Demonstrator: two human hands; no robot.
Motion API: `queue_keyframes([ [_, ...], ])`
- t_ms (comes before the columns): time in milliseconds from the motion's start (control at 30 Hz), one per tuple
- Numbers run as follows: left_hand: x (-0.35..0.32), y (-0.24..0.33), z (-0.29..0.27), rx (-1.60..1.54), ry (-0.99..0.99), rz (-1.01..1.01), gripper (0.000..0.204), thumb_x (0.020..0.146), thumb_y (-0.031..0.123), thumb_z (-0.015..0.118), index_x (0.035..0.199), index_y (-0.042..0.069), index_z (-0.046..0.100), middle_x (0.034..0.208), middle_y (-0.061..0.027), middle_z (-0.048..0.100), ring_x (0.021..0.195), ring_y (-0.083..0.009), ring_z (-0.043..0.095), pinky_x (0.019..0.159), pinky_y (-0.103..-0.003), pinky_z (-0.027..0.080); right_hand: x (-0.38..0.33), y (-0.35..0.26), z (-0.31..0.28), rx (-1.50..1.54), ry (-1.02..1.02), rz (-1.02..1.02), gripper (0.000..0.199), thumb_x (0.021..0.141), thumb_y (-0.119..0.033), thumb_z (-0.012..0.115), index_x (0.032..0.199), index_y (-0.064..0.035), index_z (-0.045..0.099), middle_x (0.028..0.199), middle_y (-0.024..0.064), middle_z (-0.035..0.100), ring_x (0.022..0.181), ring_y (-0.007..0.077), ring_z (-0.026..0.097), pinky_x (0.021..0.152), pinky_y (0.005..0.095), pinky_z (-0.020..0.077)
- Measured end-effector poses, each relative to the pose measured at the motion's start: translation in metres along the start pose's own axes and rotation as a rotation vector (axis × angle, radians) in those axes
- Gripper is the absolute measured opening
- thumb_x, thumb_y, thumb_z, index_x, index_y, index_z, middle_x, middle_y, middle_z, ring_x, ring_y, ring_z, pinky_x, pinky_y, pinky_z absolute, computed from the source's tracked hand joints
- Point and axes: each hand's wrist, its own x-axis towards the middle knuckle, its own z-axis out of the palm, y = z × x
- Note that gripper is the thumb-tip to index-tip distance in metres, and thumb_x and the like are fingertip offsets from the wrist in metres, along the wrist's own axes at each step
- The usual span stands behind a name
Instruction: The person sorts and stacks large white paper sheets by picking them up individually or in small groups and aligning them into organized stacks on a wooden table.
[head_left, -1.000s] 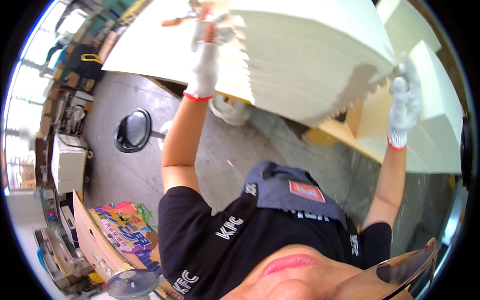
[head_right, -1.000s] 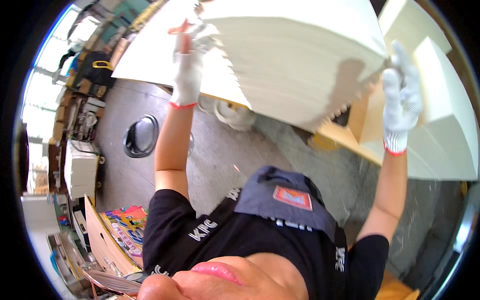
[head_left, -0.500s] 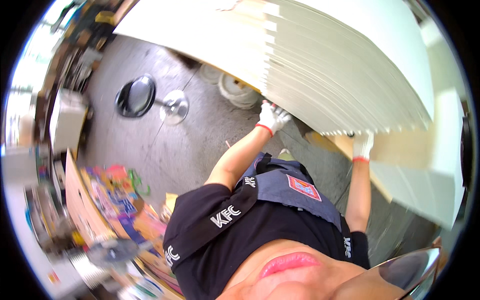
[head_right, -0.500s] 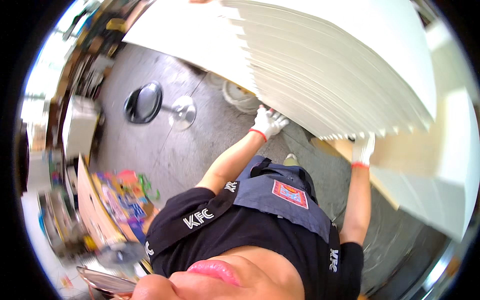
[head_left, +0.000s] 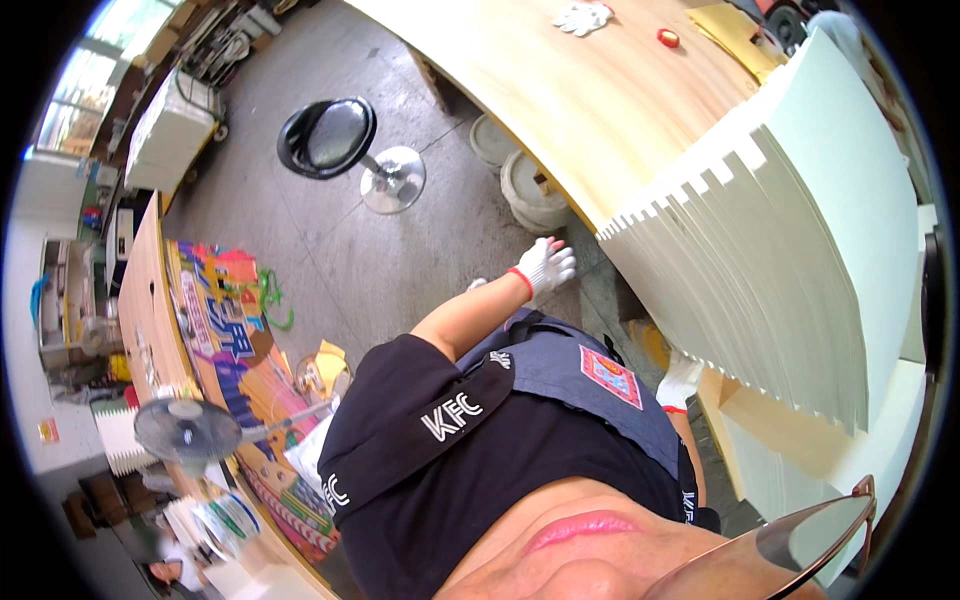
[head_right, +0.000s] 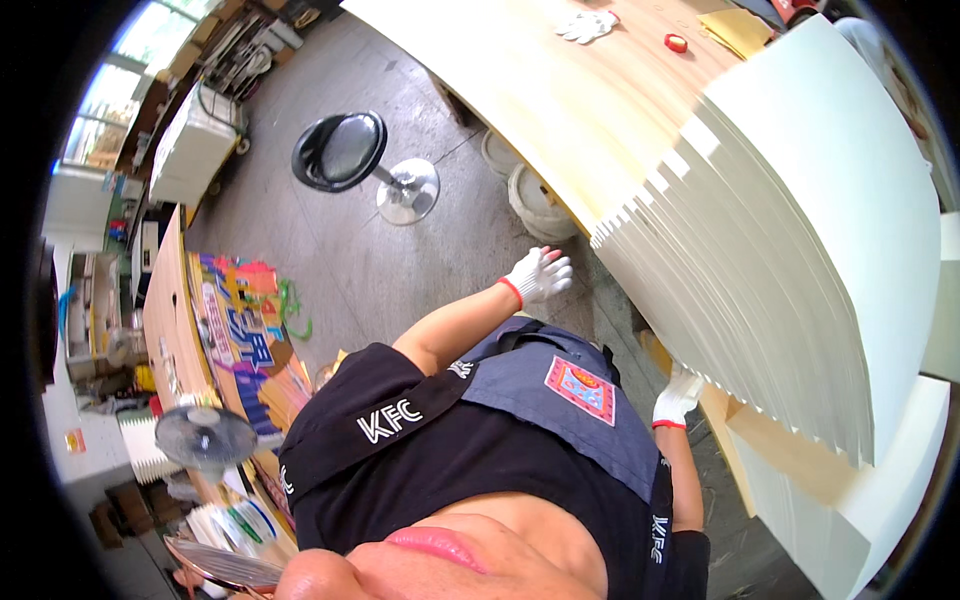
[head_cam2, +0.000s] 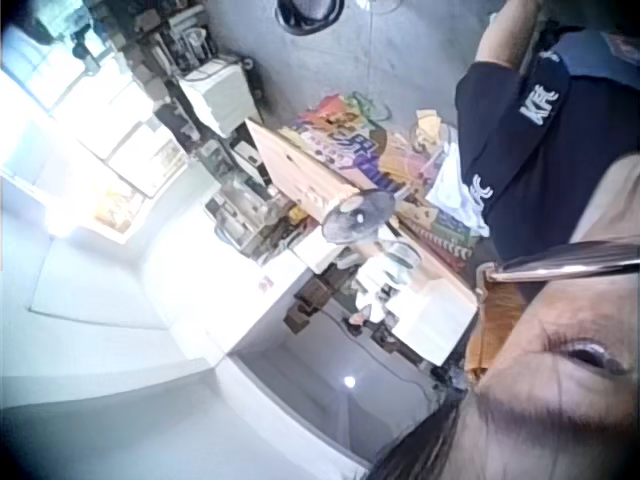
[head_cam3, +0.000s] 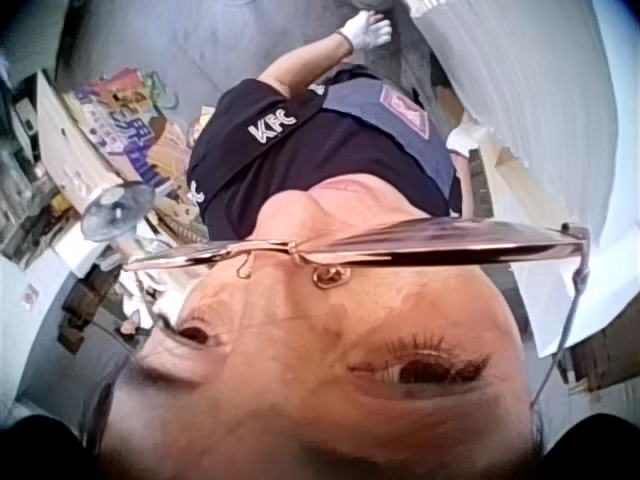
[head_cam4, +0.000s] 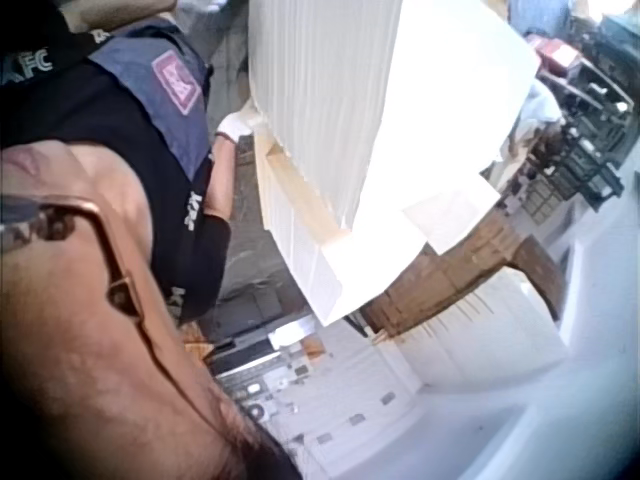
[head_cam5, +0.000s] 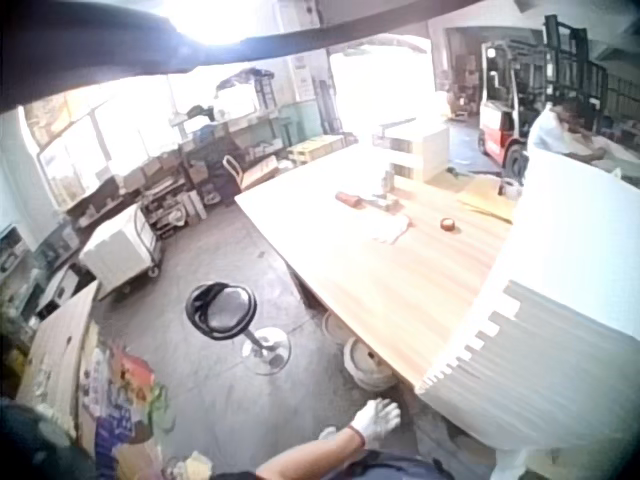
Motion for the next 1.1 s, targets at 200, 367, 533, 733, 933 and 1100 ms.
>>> queue_keyframes([
  [200,-0.019,0.101,-0.057,0.315,0.016,0.121,0.048,0.106,0.043,0.034,0.139,0.011,0.047,0.143,-0.0134,0.053,0.12,-0.032,0.056,0.1,-0.046,0.045,0.04,0.05,-0.118,-0.185,0.185,-0.388,0.05,0.106,-0.029,0.042,0.149,-0.0045,0.041,0.15,0.0097,0.044,0.139,0.0263,0.04,0.121,0.041,0.0259],
  [367,-0.054,0.189,-0.068,1.386,-0.129,0.667,0.04,0.101,0.032,0.057,0.132,0.007,0.058,0.121,-0.01,0.066,0.106,-0.0211,0.064,0.093,-0.037,0.05,0.031,0.027,-0.127,-0.162,0.351,-0.498,0.052,0.105,-0.035,0.045,0.143,0.0003,0.047,0.143,0.0119,0.053,0.128,0.0265,0.052,0.113,0.0389,0.0383],
  [533,-0.049,0.236,-0.001,1.574,-0.397,1.216,0.04,0.091,0.016,0.068,0.13,0.008,0.061,0.131,-0.0134,0.06,0.119,-0.0314,0.058,0.103,-0.04,0.045,0.027,0.06,-0.057,-0.706,0.943,-0.686,0.049,0.106,-0.038,0.045,0.129,0.0025,0.061,0.122,0.0172,0.069,0.11,0.0303,0.064,0.099,0.038,0.0485],
  [733,0.016,0.246,0.101,1.784,-0.58,1.513,0.054,0.081,0.015,0.074,0.133,0.008,0.058,0.14,-0.0209,0.05,0.131,-0.039,0.046,0.109,-0.045,0.039,0.013,0.064,-0.057,-0.735,1.142,-0.753,0.045,0.107,-0.032,0.046,0.132,0.0032,0.059,0.124,0.0191,0.067,0.111,0.0291,0.065,0.098,0.0371,0.0505],
  [933,0.13,0.293,0.156,2.194,-0.41,1.571,0.065,0.081,0.026,0.074,0.138,0.005,0.051,0.142,-0.0279,0.048,0.136,-0.0463,0.04,0.114,-0.055,0.031,0.022,0.081,-0.001,-0.516,1.254,-0.915,0.045,0.106,-0.034,0.049,0.131,0.0014,0.061,0.12,0.016,0.069,0.11,0.0258,0.065,0.098,0.0365,0.0497],
  [1100,0.197,0.363,0.221,2.206,-0.189,1.376,0.076,0.091,0.04,0.065,0.151,0.004,0.038,0.156,-0.0264,0.036,0.145,-0.0409,0.032,0.119,-0.048,0.029,-0.011,0.075,0.035,-0.256,1.205,-0.728,0.046,0.105,-0.038,0.049,0.129,-0.0007,0.063,0.121,0.0132,0.069,0.109,0.0231,0.064,0.098,0.0353,0.0491],
])
